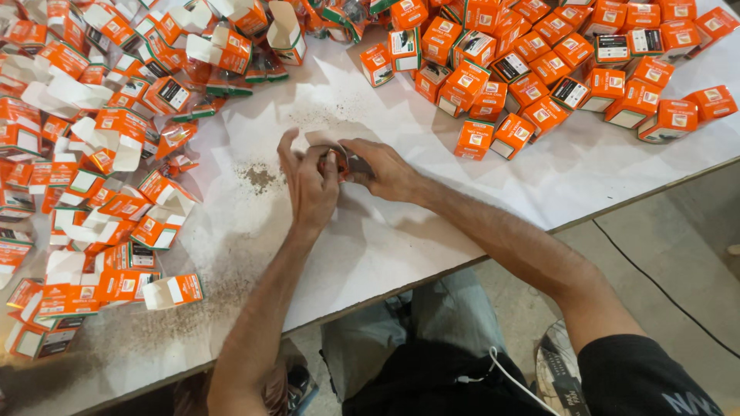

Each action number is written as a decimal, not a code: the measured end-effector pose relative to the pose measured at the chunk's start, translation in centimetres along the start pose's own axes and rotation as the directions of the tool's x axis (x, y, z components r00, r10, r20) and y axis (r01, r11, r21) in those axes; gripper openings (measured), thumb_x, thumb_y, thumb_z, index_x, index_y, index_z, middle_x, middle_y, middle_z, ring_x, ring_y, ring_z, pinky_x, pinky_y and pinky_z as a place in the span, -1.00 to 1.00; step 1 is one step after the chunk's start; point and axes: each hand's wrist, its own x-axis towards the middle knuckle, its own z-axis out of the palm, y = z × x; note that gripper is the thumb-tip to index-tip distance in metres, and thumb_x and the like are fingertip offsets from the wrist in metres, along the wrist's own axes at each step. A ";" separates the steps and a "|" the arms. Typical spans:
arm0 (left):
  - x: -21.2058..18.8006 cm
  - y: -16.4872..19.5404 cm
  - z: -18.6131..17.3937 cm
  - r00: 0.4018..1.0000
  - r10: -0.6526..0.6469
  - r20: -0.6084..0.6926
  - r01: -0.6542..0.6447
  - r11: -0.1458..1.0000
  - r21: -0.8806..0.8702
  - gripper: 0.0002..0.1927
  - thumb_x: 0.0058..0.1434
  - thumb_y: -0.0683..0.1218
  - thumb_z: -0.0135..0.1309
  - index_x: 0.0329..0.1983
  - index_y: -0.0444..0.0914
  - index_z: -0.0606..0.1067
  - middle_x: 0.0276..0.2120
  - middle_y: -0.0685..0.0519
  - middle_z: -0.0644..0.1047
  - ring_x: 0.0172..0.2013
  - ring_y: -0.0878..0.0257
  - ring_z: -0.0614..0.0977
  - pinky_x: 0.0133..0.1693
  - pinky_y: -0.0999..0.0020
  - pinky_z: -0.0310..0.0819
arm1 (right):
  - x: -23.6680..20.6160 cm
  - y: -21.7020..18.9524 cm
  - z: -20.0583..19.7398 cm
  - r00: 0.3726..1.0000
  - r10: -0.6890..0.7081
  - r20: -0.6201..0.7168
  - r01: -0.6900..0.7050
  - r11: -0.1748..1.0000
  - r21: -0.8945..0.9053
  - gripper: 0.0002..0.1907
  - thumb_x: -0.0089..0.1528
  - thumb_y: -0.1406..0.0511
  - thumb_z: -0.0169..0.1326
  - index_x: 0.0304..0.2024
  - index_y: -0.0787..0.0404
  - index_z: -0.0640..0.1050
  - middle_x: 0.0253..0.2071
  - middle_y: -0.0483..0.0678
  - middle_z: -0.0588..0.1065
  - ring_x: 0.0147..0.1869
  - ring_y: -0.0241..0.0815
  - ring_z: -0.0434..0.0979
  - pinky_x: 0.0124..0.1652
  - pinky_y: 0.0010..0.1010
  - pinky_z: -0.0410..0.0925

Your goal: The person picks up small plastic-wrapped items from a large pile on the table, opens small orange cardboard boxes, and places the items inside, then sets the filled boxes back onto the pile, repeating this packing cycle throughout the episode.

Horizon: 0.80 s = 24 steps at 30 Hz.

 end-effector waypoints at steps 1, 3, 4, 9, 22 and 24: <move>0.0 0.0 0.3 1.000 -0.005 -0.029 0.003 0.997 -0.079 -0.88 0.31 -0.23 0.10 -0.11 -0.30 0.58 0.10 -0.23 0.41 0.22 -0.10 0.33 0.09 0.05 0.40 | 0.0 0.0 0.0 0.999 -0.031 -0.023 0.031 1.000 -0.002 -0.34 0.17 0.43 0.27 0.30 0.30 0.33 0.09 0.20 0.52 0.17 0.23 0.54 0.09 -0.11 0.41; -0.1 -0.1 0.8 0.985 -0.172 -0.012 0.165 0.961 -0.222 -0.85 0.29 -0.25 0.14 -0.09 -0.33 0.49 -0.09 -0.15 0.53 0.01 0.02 0.44 -0.12 0.20 0.51 | -0.2 0.0 0.1 0.999 -0.013 -0.038 0.015 0.997 0.070 -0.30 0.20 0.41 0.26 0.32 0.30 0.26 0.10 0.18 0.53 0.17 0.21 0.55 0.08 -0.14 0.41; 0.0 -0.2 0.9 0.946 -0.323 0.034 0.320 0.906 -0.277 -0.77 0.28 -0.24 0.16 -0.04 -0.34 0.42 -0.16 -0.14 0.55 -0.19 0.10 0.49 -0.25 0.25 0.48 | -0.3 0.1 0.1 0.999 0.028 -0.024 -0.024 0.990 0.140 -0.30 0.22 0.40 0.24 0.33 0.28 0.22 0.11 0.14 0.55 0.18 0.18 0.57 0.09 -0.17 0.42; 1.8 -1.3 0.9 0.883 -0.438 0.170 0.459 0.726 -0.512 -0.57 0.19 -0.22 0.18 0.10 -0.33 0.34 -0.33 0.00 0.59 -0.43 0.40 0.60 -0.45 0.42 0.54 | 0.3 0.9 0.4 0.998 0.034 -0.046 -0.032 0.998 0.050 -0.38 0.20 0.43 0.28 0.25 0.26 0.31 0.12 0.15 0.52 0.18 0.20 0.58 0.06 -0.18 0.45; 1.5 -5.0 -2.4 0.805 -0.250 0.538 0.588 0.451 -0.671 -0.79 0.39 -0.13 0.09 -0.02 -0.34 0.58 -0.25 0.02 0.59 -0.35 0.37 0.52 -0.27 0.41 0.44 | -0.4 -1.6 0.7 0.994 -0.080 0.081 0.106 0.910 -0.402 -0.29 0.08 0.54 0.14 0.31 0.29 0.36 0.27 0.15 0.37 0.27 0.21 0.41 0.20 -0.07 0.31; 1.9 -4.4 -1.8 0.835 -0.245 0.492 0.528 0.605 -0.596 -0.79 0.37 -0.16 0.12 0.01 -0.33 0.59 -0.22 0.04 0.61 -0.30 0.38 0.54 -0.24 0.45 0.42 | -0.3 -1.7 0.7 0.994 -0.081 0.071 0.103 0.909 -0.403 -0.34 0.08 0.52 0.16 0.26 0.28 0.38 0.24 0.15 0.39 0.24 0.21 0.43 0.18 -0.07 0.32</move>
